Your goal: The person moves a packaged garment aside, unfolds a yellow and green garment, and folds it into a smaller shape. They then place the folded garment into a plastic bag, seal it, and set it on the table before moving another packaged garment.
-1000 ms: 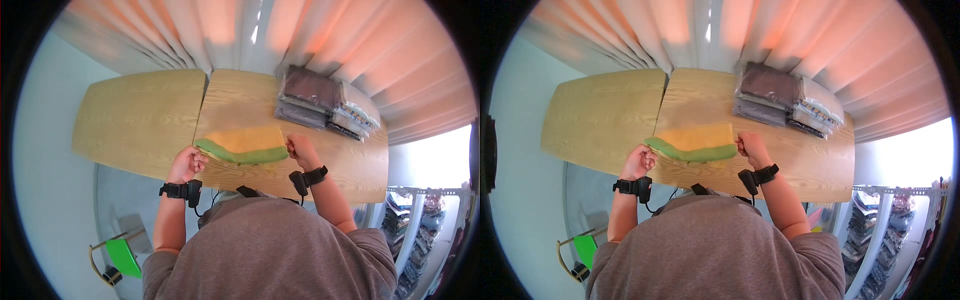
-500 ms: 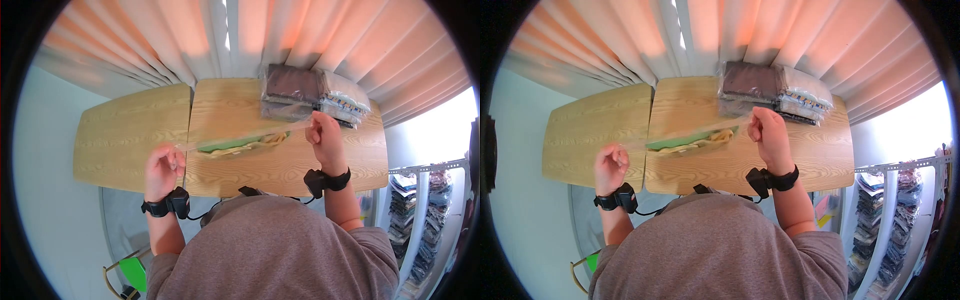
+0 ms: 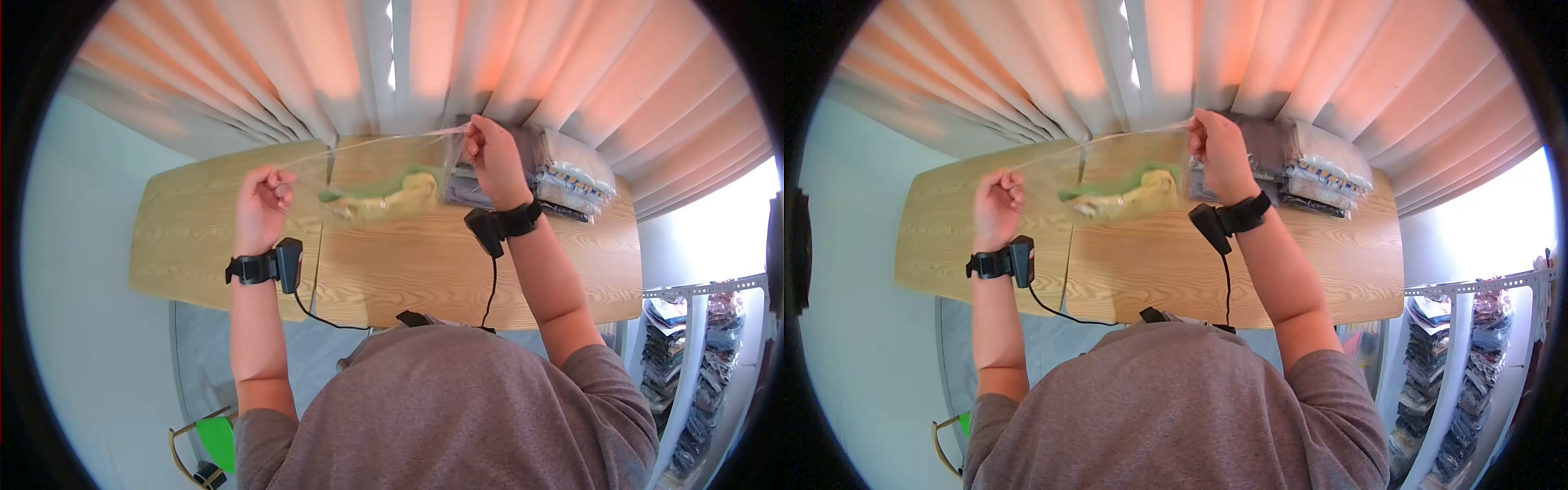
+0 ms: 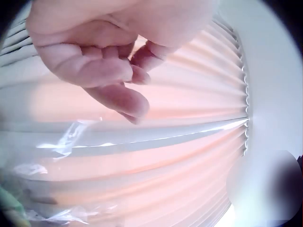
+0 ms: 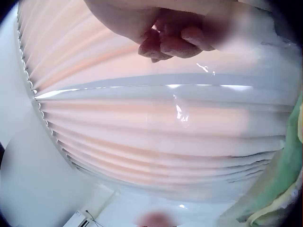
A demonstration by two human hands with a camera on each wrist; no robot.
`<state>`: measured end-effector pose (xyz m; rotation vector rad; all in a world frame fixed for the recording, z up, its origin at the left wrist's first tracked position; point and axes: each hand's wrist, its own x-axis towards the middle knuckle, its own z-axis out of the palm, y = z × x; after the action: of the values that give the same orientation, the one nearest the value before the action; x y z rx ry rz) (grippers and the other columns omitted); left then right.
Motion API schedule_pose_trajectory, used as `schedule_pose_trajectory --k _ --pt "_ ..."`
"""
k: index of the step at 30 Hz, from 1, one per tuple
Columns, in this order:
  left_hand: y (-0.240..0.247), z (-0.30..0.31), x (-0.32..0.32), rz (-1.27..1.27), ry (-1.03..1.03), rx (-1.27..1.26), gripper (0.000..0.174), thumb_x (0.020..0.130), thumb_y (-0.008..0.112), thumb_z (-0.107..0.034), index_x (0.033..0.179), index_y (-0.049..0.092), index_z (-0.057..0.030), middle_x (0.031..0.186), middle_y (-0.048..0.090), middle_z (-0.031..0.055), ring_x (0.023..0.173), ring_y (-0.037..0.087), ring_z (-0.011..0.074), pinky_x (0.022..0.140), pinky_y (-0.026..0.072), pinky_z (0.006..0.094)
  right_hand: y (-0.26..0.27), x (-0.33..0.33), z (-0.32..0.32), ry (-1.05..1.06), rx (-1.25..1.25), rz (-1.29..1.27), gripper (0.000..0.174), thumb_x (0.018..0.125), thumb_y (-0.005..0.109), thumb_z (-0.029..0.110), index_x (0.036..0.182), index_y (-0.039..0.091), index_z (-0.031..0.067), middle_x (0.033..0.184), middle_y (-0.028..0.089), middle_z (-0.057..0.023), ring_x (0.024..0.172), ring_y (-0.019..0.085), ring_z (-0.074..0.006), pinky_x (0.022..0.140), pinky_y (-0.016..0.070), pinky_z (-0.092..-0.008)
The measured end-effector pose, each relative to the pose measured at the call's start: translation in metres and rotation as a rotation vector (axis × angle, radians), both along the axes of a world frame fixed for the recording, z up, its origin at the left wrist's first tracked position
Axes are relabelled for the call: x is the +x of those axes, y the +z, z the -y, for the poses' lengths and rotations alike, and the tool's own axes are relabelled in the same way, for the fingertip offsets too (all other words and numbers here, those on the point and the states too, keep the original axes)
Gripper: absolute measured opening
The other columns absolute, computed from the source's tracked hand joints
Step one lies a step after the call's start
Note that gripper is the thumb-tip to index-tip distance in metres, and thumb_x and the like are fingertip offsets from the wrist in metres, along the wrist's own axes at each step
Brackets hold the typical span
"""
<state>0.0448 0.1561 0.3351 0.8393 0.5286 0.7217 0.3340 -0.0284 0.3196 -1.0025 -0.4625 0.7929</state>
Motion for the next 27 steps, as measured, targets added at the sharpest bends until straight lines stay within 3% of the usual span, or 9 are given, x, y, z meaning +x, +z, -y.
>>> schedule_pose_trajectory --k 3,5,11,12,14,18,20,24,27 --pt "-0.002 0.024 -0.030 0.028 -0.039 0.181 0.023 0.084 0.049 -0.019 0.065 0.046 -0.0071 0.069 0.057 0.0093 0.057 0.050 0.0138 0.054 0.0386 0.0242 0.003 -0.014 0.024 0.011 0.063 0.058 0.024 0.087 0.048 0.019 0.069 0.053 0.0052 0.055 0.048 -0.0008 0.048 0.042 -0.0087 0.047 0.0305 -0.0233" --pt "-0.024 0.038 -0.059 -0.090 -0.214 0.412 0.020 0.082 0.051 -0.019 0.067 0.052 -0.0055 0.068 0.059 0.0109 0.058 0.053 0.0142 0.058 0.0414 0.0245 -0.018 -0.018 0.053 0.098 -0.123 0.216 0.025 0.087 0.048 0.020 0.067 0.054 0.0053 0.056 0.051 -0.0010 0.051 0.045 -0.0081 0.048 0.0318 -0.0227" --pt "-0.169 0.087 -0.114 -0.884 -0.541 0.106 0.030 0.083 0.057 -0.030 0.086 0.061 -0.0007 0.084 0.065 0.0132 0.076 0.061 0.0156 0.068 0.0457 0.0292 -0.171 -0.039 0.132 0.596 -0.801 0.256 0.029 0.085 0.050 0.025 0.073 0.061 0.0004 0.062 0.060 -0.0058 0.055 0.054 -0.0129 0.051 0.0408 -0.0268" --pt "-0.197 0.095 -0.124 -0.889 -0.546 0.095 0.030 0.083 0.057 -0.030 0.086 0.061 -0.0007 0.084 0.065 0.0132 0.076 0.061 0.0156 0.068 0.0457 0.0292 -0.198 -0.038 0.142 0.601 -0.807 0.246 0.029 0.085 0.050 0.025 0.073 0.061 0.0004 0.062 0.060 -0.0058 0.055 0.054 -0.0129 0.051 0.0408 -0.0268" --pt "-0.253 0.099 -0.144 -1.122 -0.277 0.595 0.033 0.085 0.056 -0.029 0.098 0.059 0.0004 0.092 0.063 0.0123 0.084 0.060 0.0187 0.072 0.0461 0.0308 -0.246 -0.032 0.157 0.513 -1.123 0.626 0.030 0.086 0.051 0.026 0.079 0.060 -0.0021 0.065 0.060 -0.0061 0.059 0.057 -0.0140 0.056 0.0448 -0.0269" --pt "-0.290 0.075 -0.143 -0.949 -0.093 0.533 0.035 0.085 0.057 -0.026 0.106 0.054 0.0013 0.095 0.062 0.0133 0.087 0.059 0.0225 0.076 0.0457 0.0318 -0.295 -0.018 0.135 0.413 -0.990 0.669 0.030 0.084 0.053 0.026 0.082 0.060 -0.0036 0.067 0.061 -0.0086 0.060 0.057 -0.0160 0.059 0.0467 -0.0291" --pt "-0.281 0.065 -0.121 -1.000 0.013 0.535 0.033 0.085 0.057 -0.023 0.109 0.053 -0.0006 0.092 0.061 0.0132 0.086 0.058 0.0228 0.076 0.0455 0.0322 -0.291 -0.022 0.105 0.376 -0.961 0.727 0.024 0.080 0.051 0.023 0.086 0.062 0.0029 0.077 0.062 -0.0186 0.077 0.061 -0.0315 0.067 0.0467 -0.0376" --pt "-0.347 0.038 -0.101 -0.936 0.124 0.475 0.032 0.084 0.056 -0.021 0.108 0.053 0.0000 0.091 0.060 0.0127 0.085 0.058 0.0206 0.073 0.0452 0.0317 -0.290 -0.046 0.056 0.267 -1.014 0.799 0.028 0.078 0.053 0.025 0.093 0.060 0.0028 0.084 0.063 -0.0189 0.083 0.061 -0.0319 0.071 0.0466 -0.0382" --pt "-0.366 0.032 -0.086 -1.142 0.135 0.443 0.025 0.084 0.056 -0.020 0.096 0.056 0.0019 0.081 0.061 0.0108 0.074 0.058 0.0176 0.067 0.0455 0.0310 -0.302 -0.058 0.030 0.059 -1.105 0.668 0.031 0.076 0.056 0.024 0.097 0.059 0.0007 0.086 0.064 -0.0185 0.084 0.061 -0.0330 0.072 0.0467 -0.0381"
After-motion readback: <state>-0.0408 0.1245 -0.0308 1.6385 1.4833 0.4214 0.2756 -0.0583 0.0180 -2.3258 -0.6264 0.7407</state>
